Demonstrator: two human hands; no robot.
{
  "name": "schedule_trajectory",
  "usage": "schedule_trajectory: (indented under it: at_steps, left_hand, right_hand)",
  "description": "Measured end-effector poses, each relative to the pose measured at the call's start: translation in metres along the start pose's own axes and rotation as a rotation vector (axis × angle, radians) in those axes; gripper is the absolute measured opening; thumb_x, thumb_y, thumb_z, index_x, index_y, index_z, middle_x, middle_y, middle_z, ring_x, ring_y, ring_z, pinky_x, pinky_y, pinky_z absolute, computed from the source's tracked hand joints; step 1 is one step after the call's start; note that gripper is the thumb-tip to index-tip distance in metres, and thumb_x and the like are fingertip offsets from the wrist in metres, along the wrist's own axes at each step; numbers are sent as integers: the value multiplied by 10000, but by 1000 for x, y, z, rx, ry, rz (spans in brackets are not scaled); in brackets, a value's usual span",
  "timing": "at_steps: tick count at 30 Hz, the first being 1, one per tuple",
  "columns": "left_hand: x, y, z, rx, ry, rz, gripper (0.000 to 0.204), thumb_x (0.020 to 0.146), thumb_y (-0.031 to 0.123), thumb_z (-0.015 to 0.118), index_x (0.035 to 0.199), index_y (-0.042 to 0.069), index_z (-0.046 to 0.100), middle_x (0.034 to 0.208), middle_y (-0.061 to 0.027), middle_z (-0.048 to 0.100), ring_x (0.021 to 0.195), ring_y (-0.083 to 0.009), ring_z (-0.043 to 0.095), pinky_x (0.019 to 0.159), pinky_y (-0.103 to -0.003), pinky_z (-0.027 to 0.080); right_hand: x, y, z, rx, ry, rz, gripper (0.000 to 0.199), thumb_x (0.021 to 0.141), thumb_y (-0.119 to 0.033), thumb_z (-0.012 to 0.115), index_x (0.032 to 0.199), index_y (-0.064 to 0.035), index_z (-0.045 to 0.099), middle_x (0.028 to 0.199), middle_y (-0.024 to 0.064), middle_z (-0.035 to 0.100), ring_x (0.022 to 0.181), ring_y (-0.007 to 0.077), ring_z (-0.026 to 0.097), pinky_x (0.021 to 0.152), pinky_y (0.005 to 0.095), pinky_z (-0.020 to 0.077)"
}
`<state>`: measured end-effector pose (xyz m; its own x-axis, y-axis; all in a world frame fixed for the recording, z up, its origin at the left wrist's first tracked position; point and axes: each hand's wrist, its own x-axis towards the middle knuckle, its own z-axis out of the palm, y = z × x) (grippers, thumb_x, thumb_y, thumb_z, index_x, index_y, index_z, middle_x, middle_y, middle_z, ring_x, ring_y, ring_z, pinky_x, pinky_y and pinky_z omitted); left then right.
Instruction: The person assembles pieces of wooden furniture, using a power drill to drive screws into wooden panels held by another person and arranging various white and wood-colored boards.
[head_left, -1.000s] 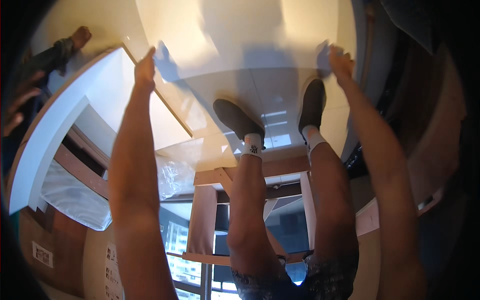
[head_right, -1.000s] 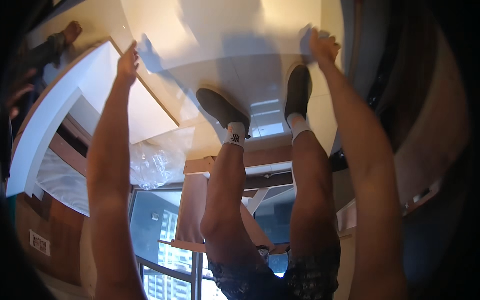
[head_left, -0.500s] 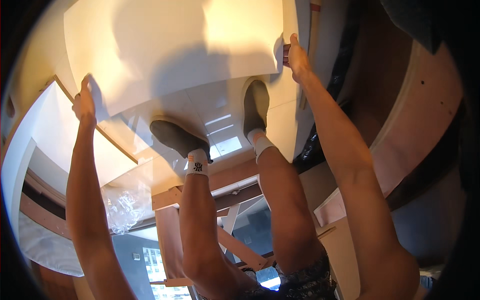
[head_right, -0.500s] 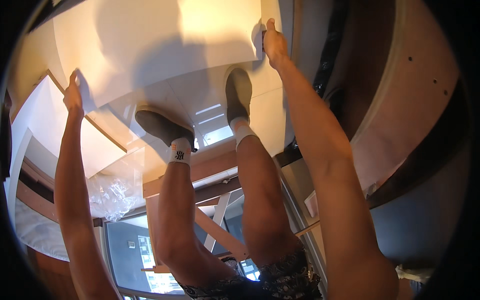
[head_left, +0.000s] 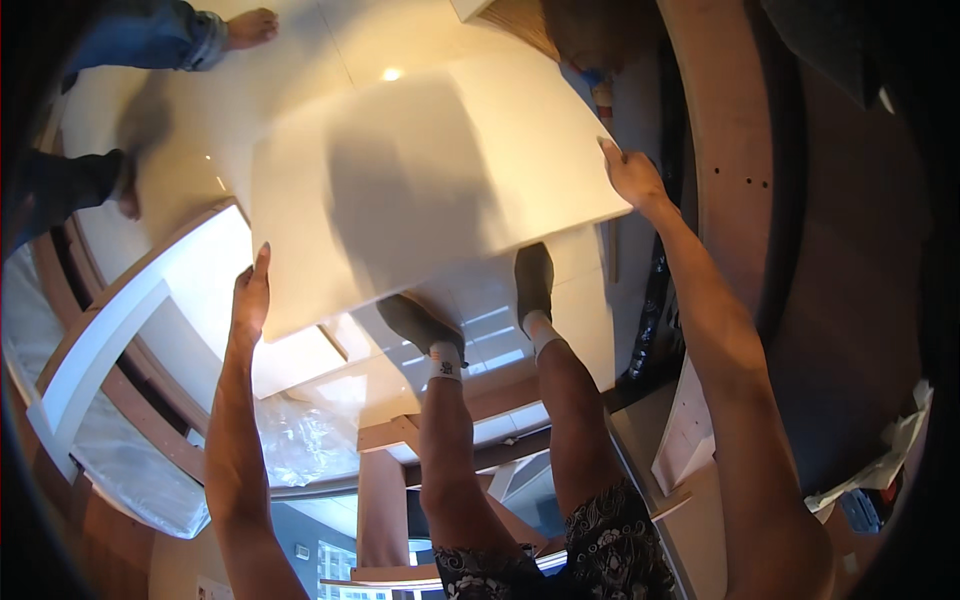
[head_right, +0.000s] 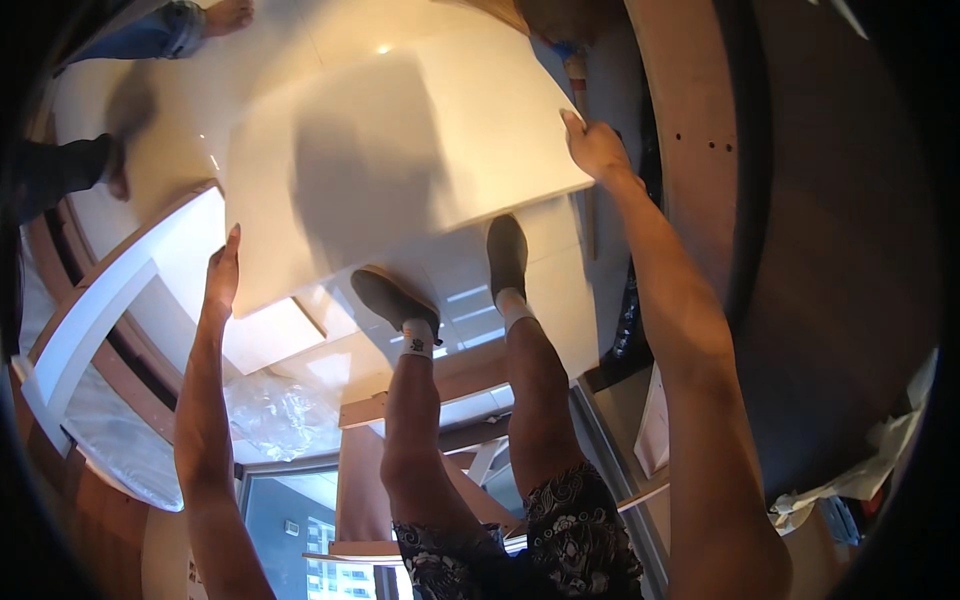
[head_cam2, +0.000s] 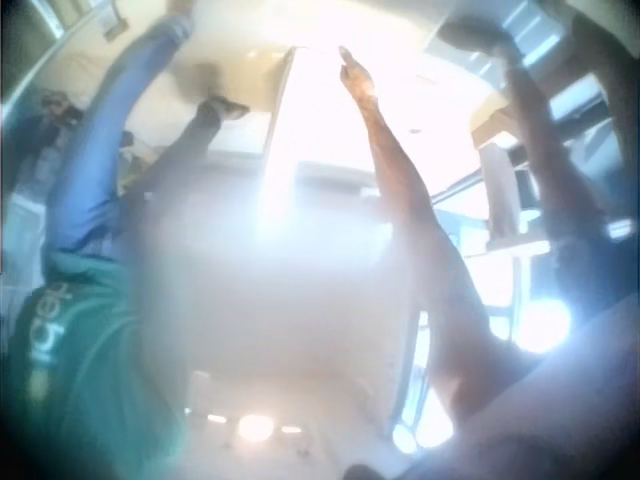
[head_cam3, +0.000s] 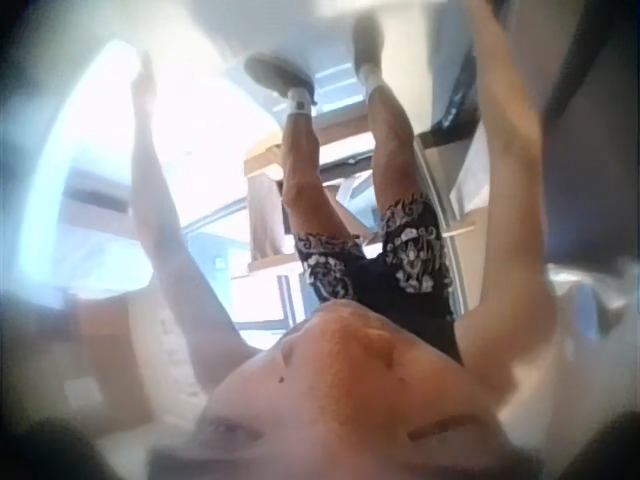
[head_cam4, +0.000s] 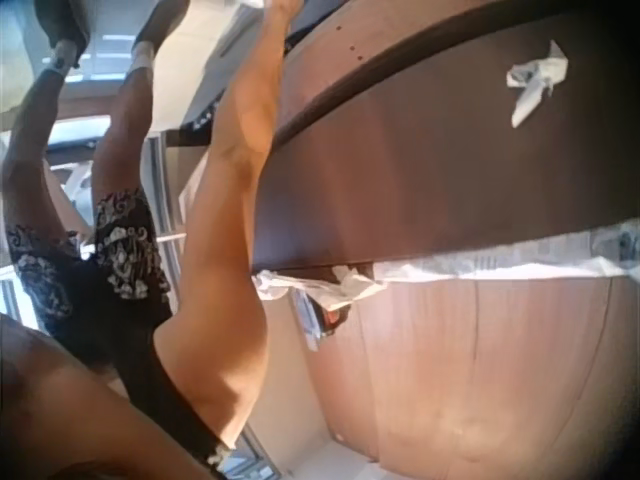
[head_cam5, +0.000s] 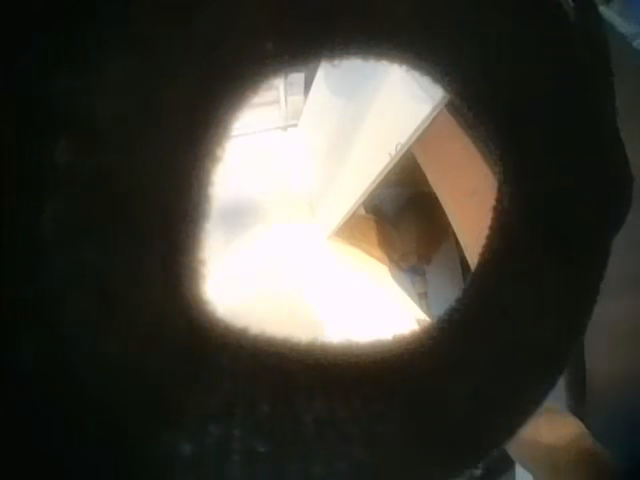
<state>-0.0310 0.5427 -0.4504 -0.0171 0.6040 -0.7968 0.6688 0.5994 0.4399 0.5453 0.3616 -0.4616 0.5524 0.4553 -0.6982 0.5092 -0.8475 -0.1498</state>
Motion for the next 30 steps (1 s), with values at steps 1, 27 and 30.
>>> schedule_trajectory:
  at_steps: [1, 27, 30]
  left_hand:
    - [-18, 12, -7, -18, -52, -33, 774, 976, 617, 562, 1196, -119, 657, 1044, -168, 723, 917, -196, 678, 853, -311, 529]
    - [-132, 137, -5, 725, -139, 209, 738, 988, 611, 503, 935, -102, 687, 936, -325, 696, 928, -412, 697, 844, -458, 529]
    - [-98, 178, 29, 977, -208, 313, 700, 1008, 581, 444, 1059, -68, 700, 1060, -326, 683, 1075, -468, 648, 949, -493, 507]
  right_hand:
    - [-7, 5, -7, -29, -13, 11, 873, 994, -679, 342, 1043, 116, 698, 1037, 360, 672, 1085, 474, 651, 955, 483, 495]
    - [-279, 195, 97, 313, -102, 433, 851, 998, -666, 343, 1079, 104, 696, 1091, 368, 665, 1133, 487, 628, 943, 511, 472]
    - [-301, 184, 116, 494, -73, 519, 886, 993, -687, 326, 1139, 115, 673, 1123, 346, 672, 1136, 454, 643, 929, 499, 484]
